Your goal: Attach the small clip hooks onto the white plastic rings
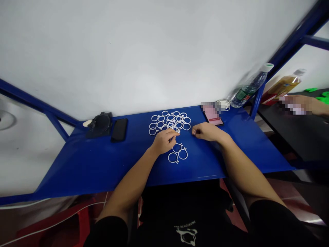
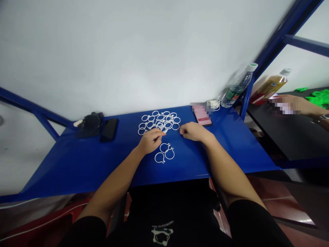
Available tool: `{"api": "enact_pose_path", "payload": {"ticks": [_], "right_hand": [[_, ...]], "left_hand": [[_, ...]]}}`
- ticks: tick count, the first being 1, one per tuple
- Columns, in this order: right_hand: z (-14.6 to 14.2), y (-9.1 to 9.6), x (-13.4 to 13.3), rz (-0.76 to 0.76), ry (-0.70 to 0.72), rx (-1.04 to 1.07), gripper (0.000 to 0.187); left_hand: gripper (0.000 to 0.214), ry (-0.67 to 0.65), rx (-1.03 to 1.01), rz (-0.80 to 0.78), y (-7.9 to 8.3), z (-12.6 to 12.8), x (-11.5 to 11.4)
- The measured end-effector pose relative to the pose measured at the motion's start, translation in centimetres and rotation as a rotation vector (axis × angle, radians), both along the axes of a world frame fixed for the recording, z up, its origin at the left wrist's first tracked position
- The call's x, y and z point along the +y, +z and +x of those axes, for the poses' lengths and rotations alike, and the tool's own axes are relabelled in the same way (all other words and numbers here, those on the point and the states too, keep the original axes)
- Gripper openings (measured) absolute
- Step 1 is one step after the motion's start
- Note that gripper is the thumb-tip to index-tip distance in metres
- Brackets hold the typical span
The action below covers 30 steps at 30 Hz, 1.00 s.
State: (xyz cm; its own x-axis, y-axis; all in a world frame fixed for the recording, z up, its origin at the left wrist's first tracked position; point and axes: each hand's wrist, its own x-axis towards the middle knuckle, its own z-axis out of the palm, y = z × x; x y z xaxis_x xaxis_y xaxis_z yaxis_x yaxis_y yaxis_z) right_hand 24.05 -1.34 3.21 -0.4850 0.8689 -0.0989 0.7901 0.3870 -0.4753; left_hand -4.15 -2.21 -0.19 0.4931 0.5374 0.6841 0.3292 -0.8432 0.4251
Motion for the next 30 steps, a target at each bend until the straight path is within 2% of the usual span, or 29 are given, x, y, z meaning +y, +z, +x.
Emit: {"api": "enact_pose_path", "payload": {"ticks": [5,11,17,25,30], "right_hand": [[-1.1,-0.9,0.1,0.121,0.039,0.085,0.020],[-1.8,-1.1,0.0,0.121,0.029,0.072,0.021],[-1.7,-1.2,0.1,0.101,0.025,0.081,0.021],[-1.7,-1.5,0.2,0.100,0.029,0.084,0.023],[-1.9,-1.3,0.2,0.157,0.029,0.106,0.023]], "left_hand": [[0.030,0.016,-0.035,-0.036,-0.1,-0.3,0.1],[0.029,-0.016,-0.082,-0.023,0.2,-0.4,0.2],[0.030,-0.044,-0.018,-0.077,0.2,-0.7,0.2],[0.039,0.095,0.018,-0.067,-0.1,-0.6,0.0],[0.019,0.070,0.055,-0.065,-0.6,-0.1,-0.1]]}}
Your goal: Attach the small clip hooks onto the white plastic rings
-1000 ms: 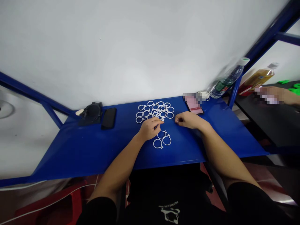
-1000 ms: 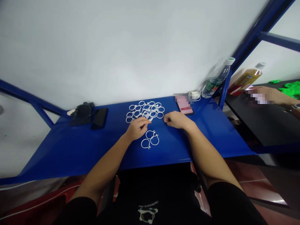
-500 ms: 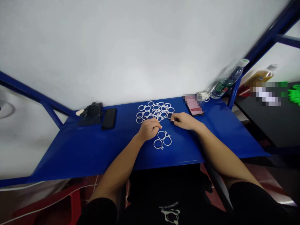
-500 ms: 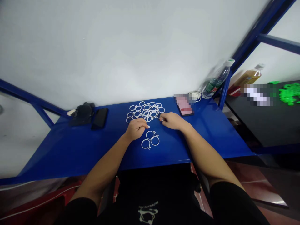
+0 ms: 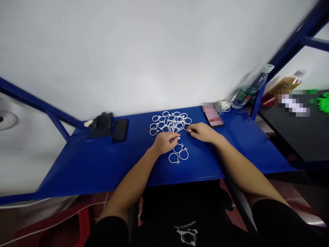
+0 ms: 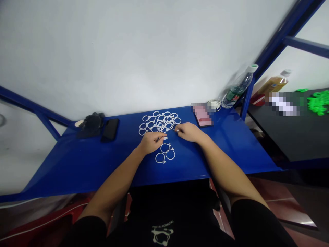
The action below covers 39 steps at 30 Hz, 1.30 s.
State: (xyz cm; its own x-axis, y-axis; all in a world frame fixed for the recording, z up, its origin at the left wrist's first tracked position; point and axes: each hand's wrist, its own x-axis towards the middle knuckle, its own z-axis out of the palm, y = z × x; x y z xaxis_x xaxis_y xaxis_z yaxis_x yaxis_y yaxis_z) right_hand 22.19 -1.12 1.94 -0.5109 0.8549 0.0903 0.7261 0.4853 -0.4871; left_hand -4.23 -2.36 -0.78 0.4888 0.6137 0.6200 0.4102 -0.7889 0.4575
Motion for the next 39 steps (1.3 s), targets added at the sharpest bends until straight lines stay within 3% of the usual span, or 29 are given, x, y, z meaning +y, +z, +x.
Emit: {"api": "enact_pose_path", "payload": {"ticks": [7,27,33,39], "right_hand": [[-0.7,-0.1,-0.2,0.121,0.032,0.159,0.036],[-0.7,-0.2,0.0,0.199,0.063,0.168,0.035],[-0.7,0.2,-0.2,0.174,0.044,0.211,0.032],[-1.0,0.3,-0.5,0.189,0.035,0.272,0.027]], "left_hand": [[0.012,-0.056,0.101,-0.031,-0.4,0.3,0.0],[0.026,-0.199,0.136,-0.099,0.6,0.2,-0.3],[0.021,0.013,0.069,-0.079,0.9,-0.9,0.7],[0.015,0.509,0.118,-0.219,1.4,-4.6,3.6]]}}
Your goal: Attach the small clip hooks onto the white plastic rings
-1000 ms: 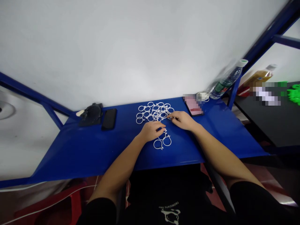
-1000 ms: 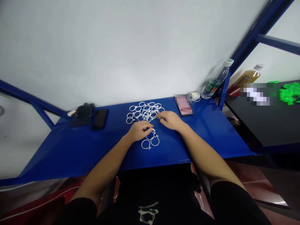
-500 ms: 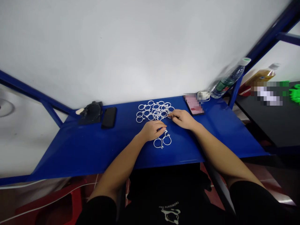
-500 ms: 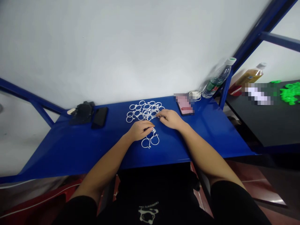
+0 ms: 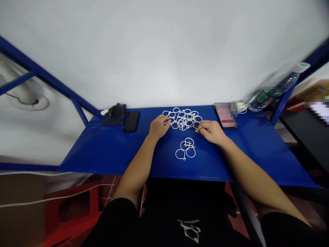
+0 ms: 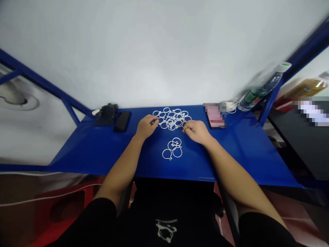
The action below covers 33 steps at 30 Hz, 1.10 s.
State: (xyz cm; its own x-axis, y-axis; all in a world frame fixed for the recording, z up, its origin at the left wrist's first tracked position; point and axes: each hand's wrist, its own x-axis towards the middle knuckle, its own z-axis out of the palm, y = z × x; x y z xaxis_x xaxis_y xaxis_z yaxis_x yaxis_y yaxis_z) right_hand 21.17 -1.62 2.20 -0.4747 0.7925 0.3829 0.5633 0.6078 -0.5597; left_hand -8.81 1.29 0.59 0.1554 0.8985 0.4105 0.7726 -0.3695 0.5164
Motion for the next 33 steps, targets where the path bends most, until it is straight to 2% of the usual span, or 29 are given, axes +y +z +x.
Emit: {"api": "enact_pose_path", "payload": {"ticks": [2,5,10,14,17,21,25,28,30,33], "right_hand": [[-0.2,-0.2,-0.1,0.023,0.013,-0.003,0.027],[-0.5,-0.3,-0.2,0.027,0.036,-0.030,0.027],[-0.6,0.1,-0.7,-0.030,-0.026,-0.065,0.030],[-0.6,0.8,-1.1,-0.052,-0.071,-0.126,0.032],[-0.8,0.9,-1.1,-0.077,-0.041,-0.176,0.030],[-1.0,0.3,-0.8,-0.106,0.058,-0.256,0.029],[-0.8,0.1,-0.7,-0.159,0.165,-0.243,0.040],[-0.5,0.6,-0.8,-0.210,0.207,-0.226,0.025],[-0.4,0.8,-0.9,-0.243,0.181,-0.243,0.011],[-0.2,1.0,-0.8,-0.206,0.056,-0.273,0.019]], "left_hand": [[0.015,0.082,0.036,-0.070,0.1,-1.1,0.6],[0.011,0.102,0.105,-0.161,0.3,-2.1,1.0],[0.006,-0.018,0.155,-0.265,0.7,-2.4,0.6],[0.020,-0.096,0.134,-0.364,0.8,-2.5,0.6],[0.022,-0.109,0.154,-0.402,0.4,-2.6,0.8],[0.016,-0.102,0.202,-0.296,-0.1,-2.7,1.0],[0.016,-0.024,0.053,-0.095,-0.2,-2.4,0.8],[0.018,0.022,-0.080,-0.010,0.0,-1.9,0.4],[0.018,0.021,-0.124,0.024,0.1,-1.5,0.1],[0.019,-0.009,-0.114,0.065,0.2,-0.9,-0.2]]}}
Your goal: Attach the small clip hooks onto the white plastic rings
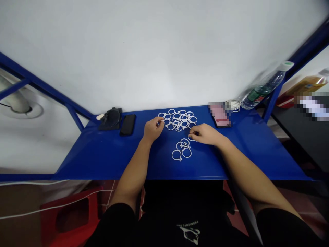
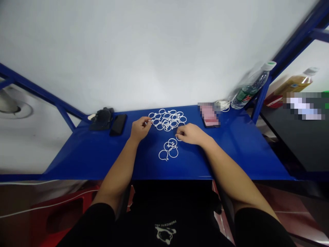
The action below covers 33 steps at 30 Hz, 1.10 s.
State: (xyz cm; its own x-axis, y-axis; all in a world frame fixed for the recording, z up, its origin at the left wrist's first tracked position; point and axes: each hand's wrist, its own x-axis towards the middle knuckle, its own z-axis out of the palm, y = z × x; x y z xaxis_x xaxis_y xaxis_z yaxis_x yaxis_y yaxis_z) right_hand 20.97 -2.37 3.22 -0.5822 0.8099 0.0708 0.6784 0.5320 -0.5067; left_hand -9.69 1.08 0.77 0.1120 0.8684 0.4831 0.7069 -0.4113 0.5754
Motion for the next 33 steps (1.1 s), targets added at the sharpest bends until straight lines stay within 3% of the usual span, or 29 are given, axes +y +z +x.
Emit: {"api": "enact_pose_path", "payload": {"ticks": [7,17,25,33], "right_hand": [[1.0,-0.4,1.0,0.178,-0.156,-0.002,0.031],[1.3,-1.7,1.9,0.117,-0.129,-0.089,0.036],[1.5,-1.2,1.9,0.058,-0.339,-0.228,0.044],[1.3,-1.0,1.9,0.030,-0.377,-0.312,0.037]], "left_hand": [[0.021,-0.036,-0.016,-0.029,-0.2,1.0,-0.4],[0.019,-0.086,-0.001,0.022,0.2,1.1,-0.7],[0.019,-0.126,0.047,0.025,-0.1,0.8,-0.6],[0.022,-0.281,0.065,-0.028,0.0,1.2,-0.7]]}}
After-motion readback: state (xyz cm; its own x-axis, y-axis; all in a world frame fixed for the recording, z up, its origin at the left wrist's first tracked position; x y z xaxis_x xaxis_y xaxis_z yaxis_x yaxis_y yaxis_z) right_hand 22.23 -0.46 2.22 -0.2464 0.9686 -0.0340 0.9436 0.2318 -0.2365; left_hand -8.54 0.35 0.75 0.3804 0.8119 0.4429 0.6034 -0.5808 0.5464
